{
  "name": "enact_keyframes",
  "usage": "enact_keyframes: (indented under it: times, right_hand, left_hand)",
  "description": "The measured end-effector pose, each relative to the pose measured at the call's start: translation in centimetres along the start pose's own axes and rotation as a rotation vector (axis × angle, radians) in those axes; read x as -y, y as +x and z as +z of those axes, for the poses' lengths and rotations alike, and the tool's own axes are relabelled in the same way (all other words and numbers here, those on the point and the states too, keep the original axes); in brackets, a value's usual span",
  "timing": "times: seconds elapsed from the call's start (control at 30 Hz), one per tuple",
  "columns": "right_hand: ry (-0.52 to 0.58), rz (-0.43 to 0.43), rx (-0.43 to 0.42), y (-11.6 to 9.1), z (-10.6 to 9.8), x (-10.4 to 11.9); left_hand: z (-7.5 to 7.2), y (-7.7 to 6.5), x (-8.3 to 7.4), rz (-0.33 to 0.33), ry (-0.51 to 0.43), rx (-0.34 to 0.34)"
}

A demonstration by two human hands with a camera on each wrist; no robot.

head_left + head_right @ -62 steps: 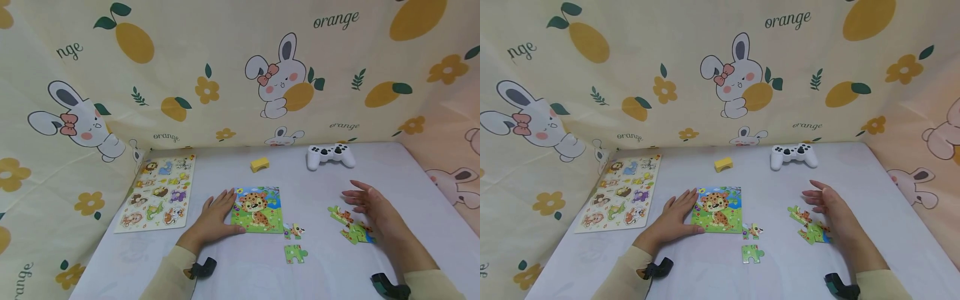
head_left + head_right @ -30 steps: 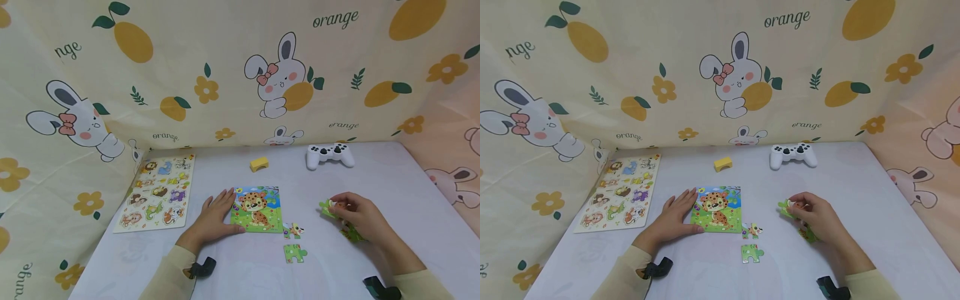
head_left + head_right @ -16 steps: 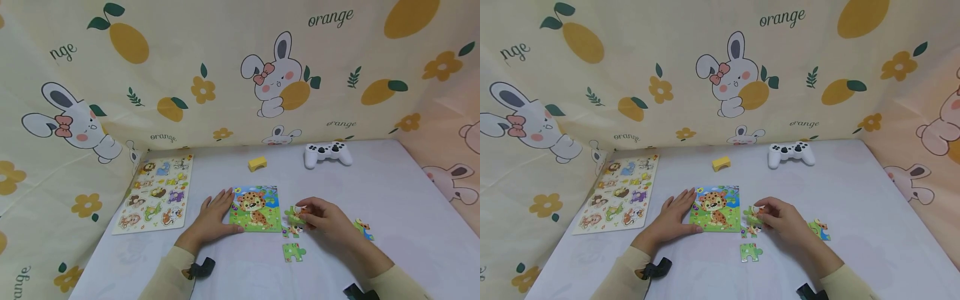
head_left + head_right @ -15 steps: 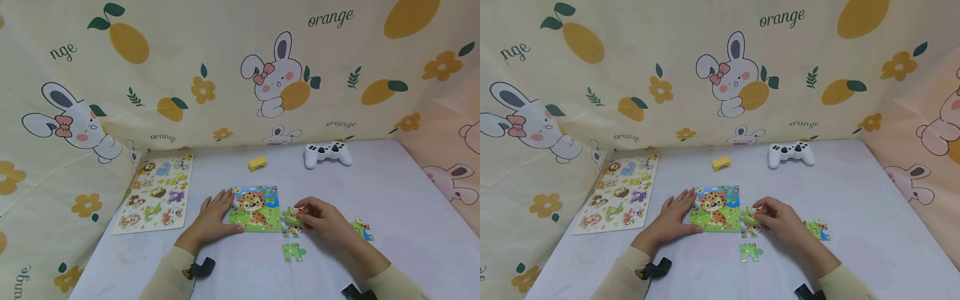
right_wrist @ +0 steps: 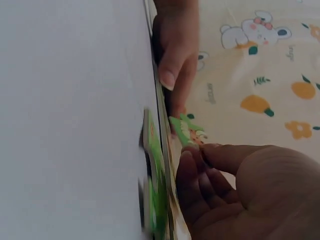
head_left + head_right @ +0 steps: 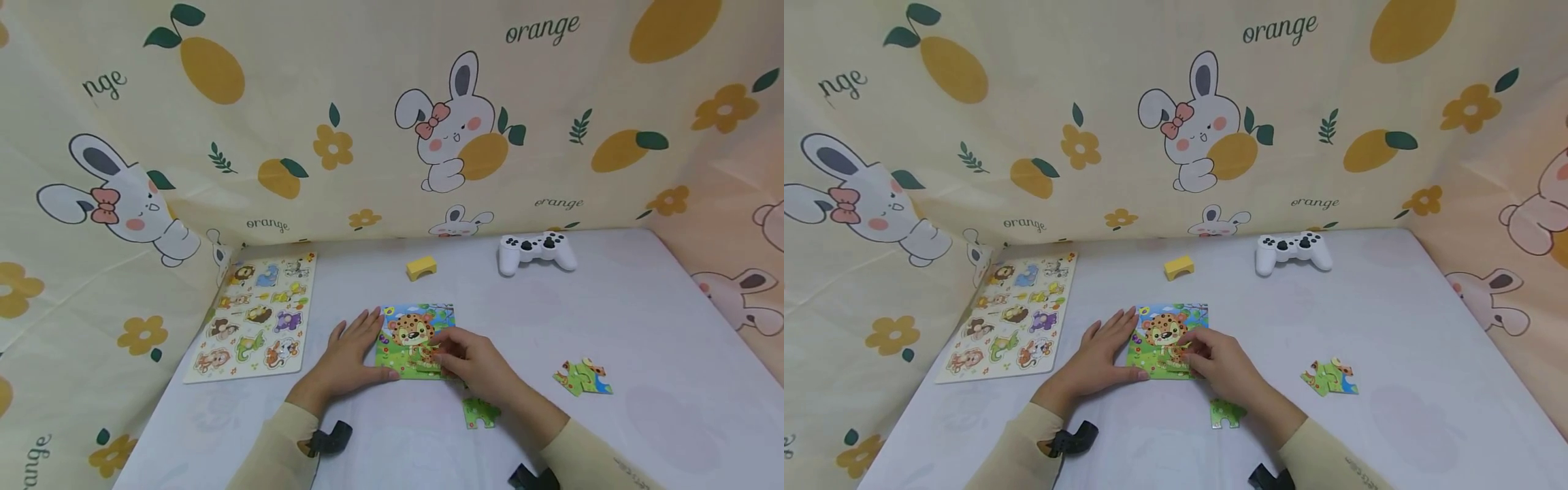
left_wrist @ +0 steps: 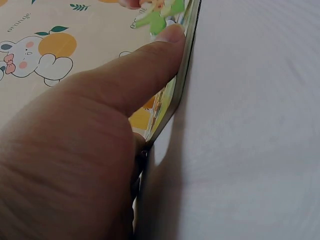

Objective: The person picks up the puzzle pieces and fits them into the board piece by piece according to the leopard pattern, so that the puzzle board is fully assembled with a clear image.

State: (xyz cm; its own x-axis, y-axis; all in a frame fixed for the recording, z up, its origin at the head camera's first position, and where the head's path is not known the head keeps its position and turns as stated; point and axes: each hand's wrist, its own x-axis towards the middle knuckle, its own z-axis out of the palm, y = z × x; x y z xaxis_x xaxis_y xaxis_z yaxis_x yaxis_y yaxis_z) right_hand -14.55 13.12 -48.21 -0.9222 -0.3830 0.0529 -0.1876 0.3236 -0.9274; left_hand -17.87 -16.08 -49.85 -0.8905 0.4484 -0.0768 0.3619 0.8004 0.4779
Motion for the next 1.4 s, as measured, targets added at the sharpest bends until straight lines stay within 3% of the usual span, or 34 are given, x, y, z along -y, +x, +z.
enact_keyframes:
  times: [0.2,0.57,0.77,0.87,1.0,1.17,1.4]
  right_hand:
    - [-0.047,-0.017,0.022,0.9,1.1,0.1]
    - [-0.346,-0.057,0.002,0.6,1.9,0.6]
    - [-0.648,-0.222,0.058,-0.1,2.6,1.6]
    - [-0.72,-0.254,0.062,0.0,2.8,1.7]
    - [-0.734,-0.205,0.052,0.2,3.0,1.5]
    - [-0.668,-0.154,0.067,0.4,2.8,1.3]
    - [-0.633,-0.019,0.029,0.5,2.8,1.4]
  left_hand:
    - [0.0,0.0,0.0,0.008,0.007,-0.005]
    - [0.2,0.0,0.2,0.018,0.006,-0.009]
    - [0.2,-0.1,0.2,0.022,0.007,-0.003]
    - [0.0,-0.1,0.1,0.014,-0.001,-0.005]
    - [0.0,-0.1,0.1,0.013,-0.011,-0.005]
    - [0.0,0.0,0.2,0.011,-0.011,-0.002]
    - [0.1,0.0,0.4,0.015,-0.001,-0.003]
